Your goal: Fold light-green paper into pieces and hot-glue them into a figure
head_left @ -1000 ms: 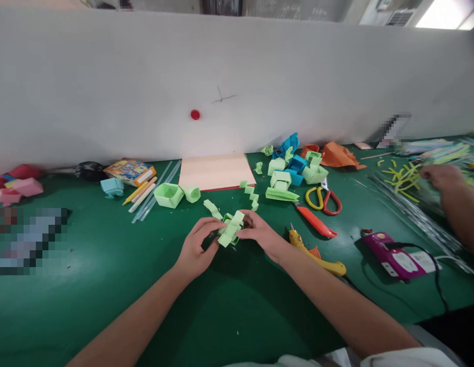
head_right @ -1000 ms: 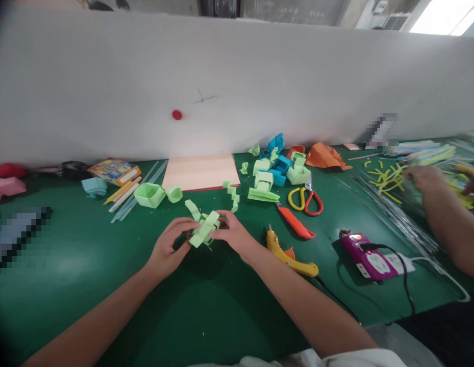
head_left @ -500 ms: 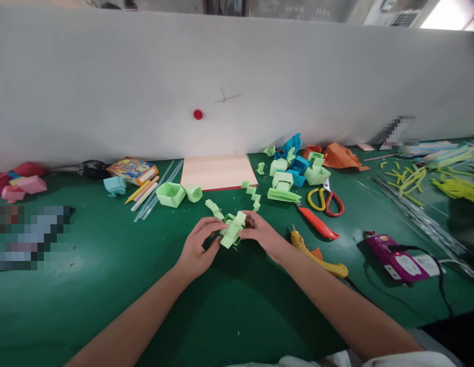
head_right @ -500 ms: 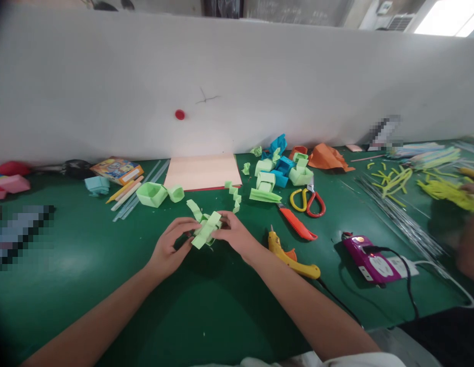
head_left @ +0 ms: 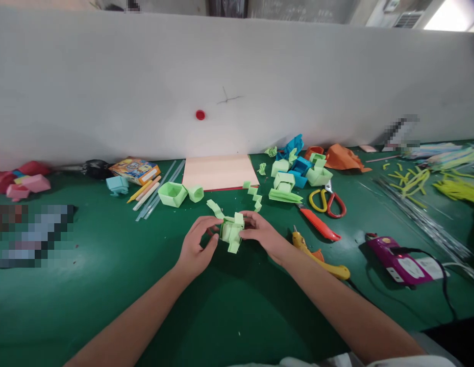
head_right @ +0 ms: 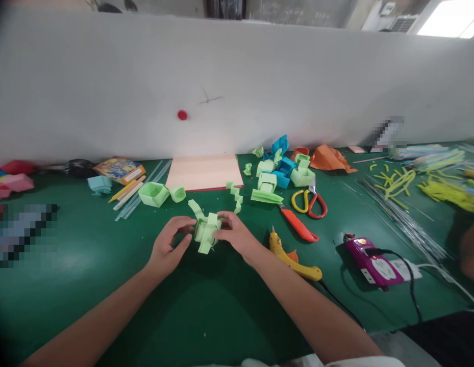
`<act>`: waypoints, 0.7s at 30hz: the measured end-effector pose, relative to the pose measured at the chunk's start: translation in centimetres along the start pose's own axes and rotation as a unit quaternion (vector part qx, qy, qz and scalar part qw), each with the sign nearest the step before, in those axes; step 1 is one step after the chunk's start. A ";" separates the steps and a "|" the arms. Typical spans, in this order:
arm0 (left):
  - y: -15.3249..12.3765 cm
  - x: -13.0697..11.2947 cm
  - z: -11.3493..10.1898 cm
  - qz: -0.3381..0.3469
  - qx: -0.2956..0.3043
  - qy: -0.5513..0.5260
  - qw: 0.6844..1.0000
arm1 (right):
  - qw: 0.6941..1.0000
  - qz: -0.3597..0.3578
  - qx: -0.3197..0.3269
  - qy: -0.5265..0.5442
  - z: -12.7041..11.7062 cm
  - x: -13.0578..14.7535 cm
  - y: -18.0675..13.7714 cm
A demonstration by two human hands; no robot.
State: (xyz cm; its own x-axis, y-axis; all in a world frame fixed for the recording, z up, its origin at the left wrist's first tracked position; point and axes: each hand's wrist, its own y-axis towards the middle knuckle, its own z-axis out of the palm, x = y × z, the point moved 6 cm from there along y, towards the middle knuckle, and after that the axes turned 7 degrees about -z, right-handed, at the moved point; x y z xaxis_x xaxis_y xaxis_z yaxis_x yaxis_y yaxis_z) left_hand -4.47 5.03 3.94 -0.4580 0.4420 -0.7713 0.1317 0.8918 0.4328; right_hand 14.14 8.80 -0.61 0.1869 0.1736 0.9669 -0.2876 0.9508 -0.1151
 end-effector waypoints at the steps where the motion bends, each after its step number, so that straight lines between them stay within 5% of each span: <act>1: 0.0 0.0 0.0 0.000 -0.002 -0.002 1.000 | 1.000 -0.001 0.002 0.000 0.0 -0.1 0.0; 21: -0.1 0.4 -0.8 -0.012 -0.038 0.058 0.998 | 1.000 0.006 -0.007 -0.013 0.2 0.3 -0.2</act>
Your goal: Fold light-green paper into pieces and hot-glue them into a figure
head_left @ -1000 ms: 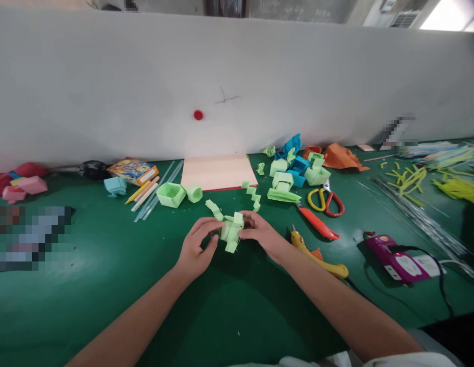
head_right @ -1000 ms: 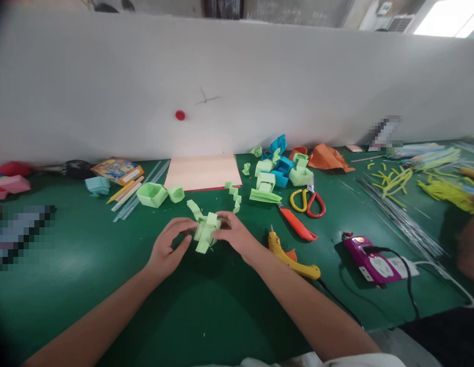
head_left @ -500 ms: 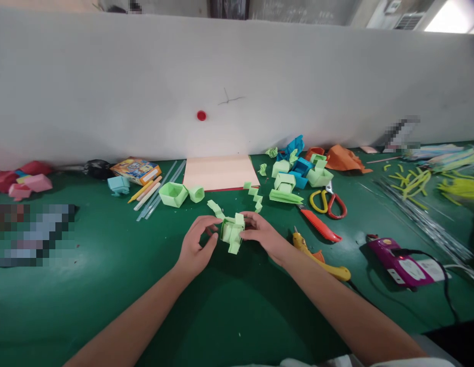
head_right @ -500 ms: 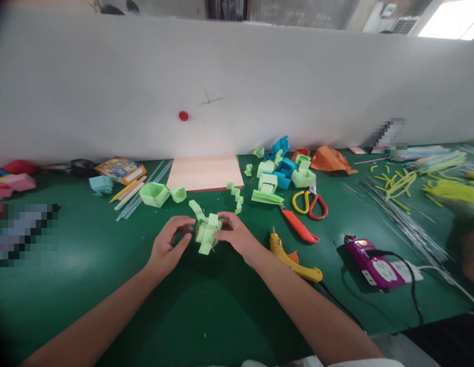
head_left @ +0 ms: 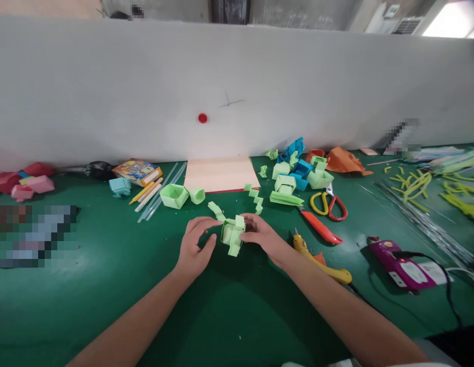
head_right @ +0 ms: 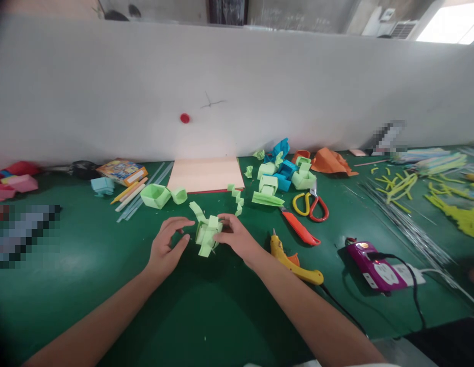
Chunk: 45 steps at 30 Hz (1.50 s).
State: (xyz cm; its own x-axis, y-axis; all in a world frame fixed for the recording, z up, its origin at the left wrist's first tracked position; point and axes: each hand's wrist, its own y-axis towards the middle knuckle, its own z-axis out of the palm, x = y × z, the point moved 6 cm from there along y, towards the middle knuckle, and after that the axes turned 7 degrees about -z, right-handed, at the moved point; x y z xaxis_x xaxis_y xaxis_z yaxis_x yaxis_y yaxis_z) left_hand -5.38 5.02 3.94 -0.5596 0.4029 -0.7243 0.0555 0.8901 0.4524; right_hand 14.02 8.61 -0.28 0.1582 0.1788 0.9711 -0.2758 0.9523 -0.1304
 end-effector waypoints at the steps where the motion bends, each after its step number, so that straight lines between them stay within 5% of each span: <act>1: 0.0 0.1 0.0 -0.002 -0.001 0.001 1.000 | 1.000 0.000 0.000 0.000 0.0 0.0 0.0; 11: 0.0 -0.8 0.1 0.026 0.012 0.000 1.000 | 1.000 -0.001 0.002 0.002 0.0 -0.1 0.0; 20: -0.6 -2.8 0.6 0.159 0.024 0.040 0.986 | 1.000 -0.002 0.004 -0.002 0.1 0.2 -0.1; 45: -0.4 -1.4 1.1 0.089 0.056 -0.005 0.994 | 0.994 -0.072 -0.021 -0.080 -1.3 2.6 -0.9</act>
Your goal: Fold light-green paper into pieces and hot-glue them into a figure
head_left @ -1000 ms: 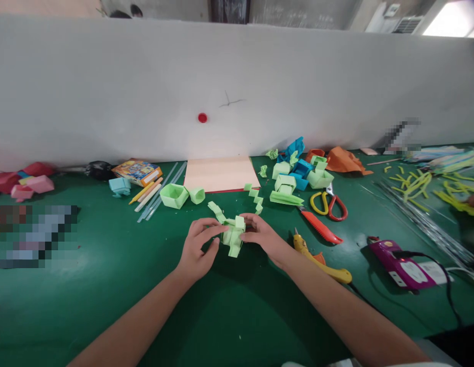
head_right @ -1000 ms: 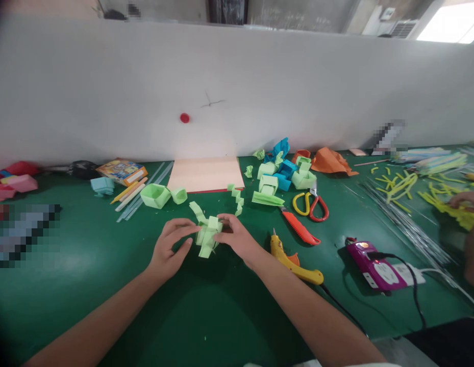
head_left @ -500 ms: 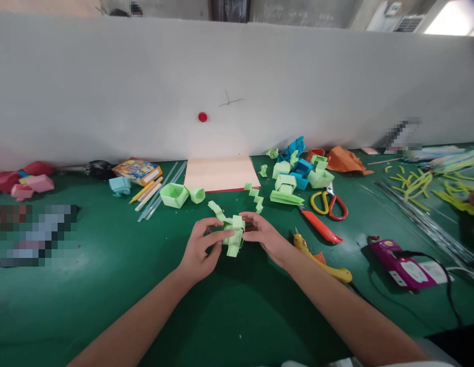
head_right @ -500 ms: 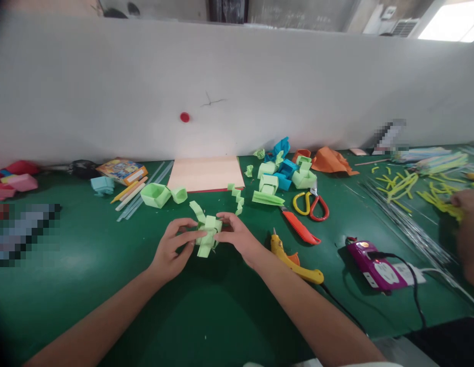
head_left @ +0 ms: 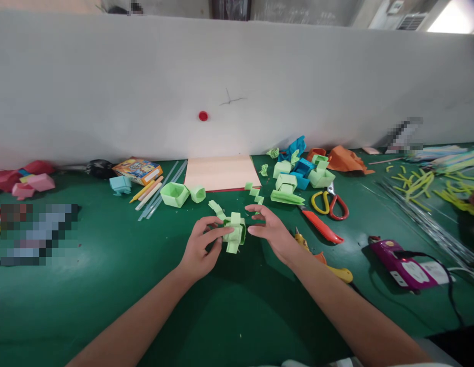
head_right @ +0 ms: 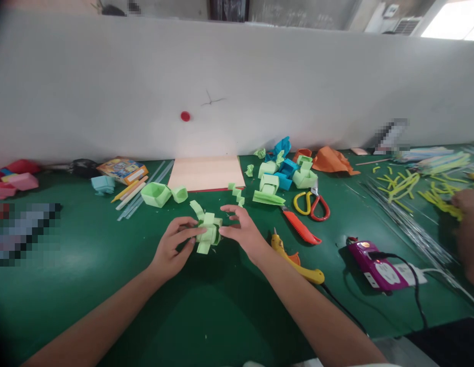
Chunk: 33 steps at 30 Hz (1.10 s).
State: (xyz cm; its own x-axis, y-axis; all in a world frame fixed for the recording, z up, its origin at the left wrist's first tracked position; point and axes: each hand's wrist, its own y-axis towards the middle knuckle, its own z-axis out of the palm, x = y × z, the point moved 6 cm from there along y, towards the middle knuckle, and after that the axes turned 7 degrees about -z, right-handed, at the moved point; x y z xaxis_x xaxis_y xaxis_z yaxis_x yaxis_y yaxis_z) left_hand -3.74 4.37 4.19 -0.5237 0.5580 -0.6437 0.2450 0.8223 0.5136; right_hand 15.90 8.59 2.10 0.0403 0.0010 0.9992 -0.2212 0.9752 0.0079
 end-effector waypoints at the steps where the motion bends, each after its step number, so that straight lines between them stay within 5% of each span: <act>1: 0.0 0.0 0.0 0.002 -0.001 -0.001 1.000 | 1.000 -0.001 -0.002 -0.007 0.0 0.0 0.0; 33: 0.3 -0.3 -0.2 0.000 -0.007 -0.016 1.000 | 0.999 0.002 0.014 -0.043 1.3 -1.5 0.3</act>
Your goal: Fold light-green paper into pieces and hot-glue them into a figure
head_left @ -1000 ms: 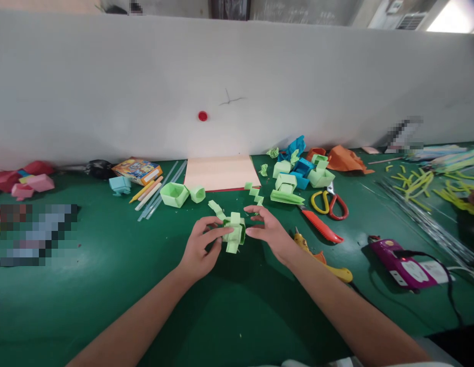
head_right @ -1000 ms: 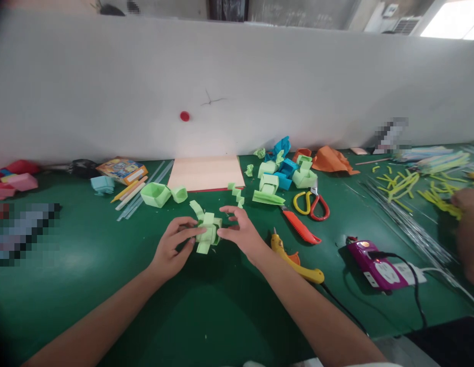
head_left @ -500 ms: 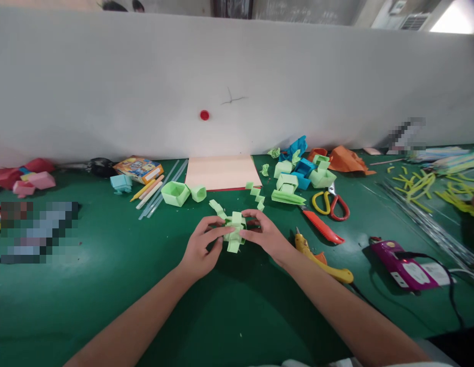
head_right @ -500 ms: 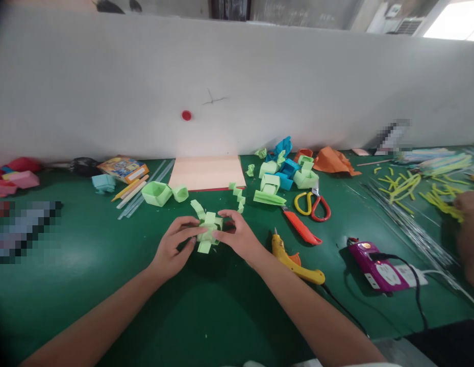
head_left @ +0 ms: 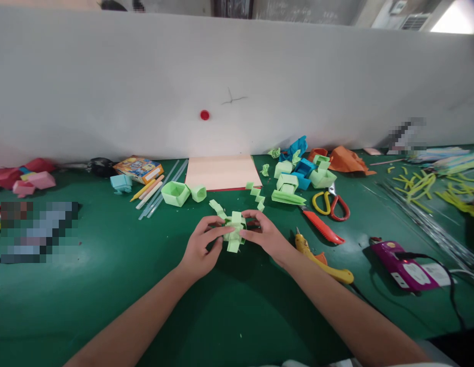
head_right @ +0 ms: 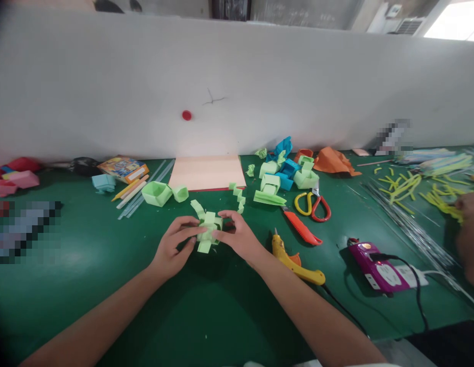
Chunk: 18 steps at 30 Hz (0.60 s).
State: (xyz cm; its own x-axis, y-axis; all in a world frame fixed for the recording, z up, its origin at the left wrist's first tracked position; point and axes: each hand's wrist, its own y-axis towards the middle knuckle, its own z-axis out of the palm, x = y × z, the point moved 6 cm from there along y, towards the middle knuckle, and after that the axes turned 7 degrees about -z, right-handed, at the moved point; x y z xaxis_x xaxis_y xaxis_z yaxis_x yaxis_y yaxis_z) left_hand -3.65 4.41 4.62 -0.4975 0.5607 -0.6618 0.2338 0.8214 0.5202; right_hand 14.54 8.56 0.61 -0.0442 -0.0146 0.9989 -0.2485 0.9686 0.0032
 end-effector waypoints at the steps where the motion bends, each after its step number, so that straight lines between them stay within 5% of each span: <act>1: 0.0 0.0 0.0 -0.001 0.001 0.000 1.000 | 1.000 0.000 0.001 0.000 0.0 0.0 0.0; 18: -0.1 0.1 0.1 -0.002 0.003 -0.003 1.000 | 1.000 -0.010 -0.003 -0.025 -0.1 -0.7 0.1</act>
State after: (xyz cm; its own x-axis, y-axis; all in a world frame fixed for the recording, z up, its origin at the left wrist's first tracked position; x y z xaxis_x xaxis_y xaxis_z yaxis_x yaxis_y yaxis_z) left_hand -3.65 4.40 4.46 -0.4943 0.5576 -0.6669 0.2368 0.8245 0.5139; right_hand 14.59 8.72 -0.05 -0.0883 -0.0466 0.9950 -0.2449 0.9693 0.0237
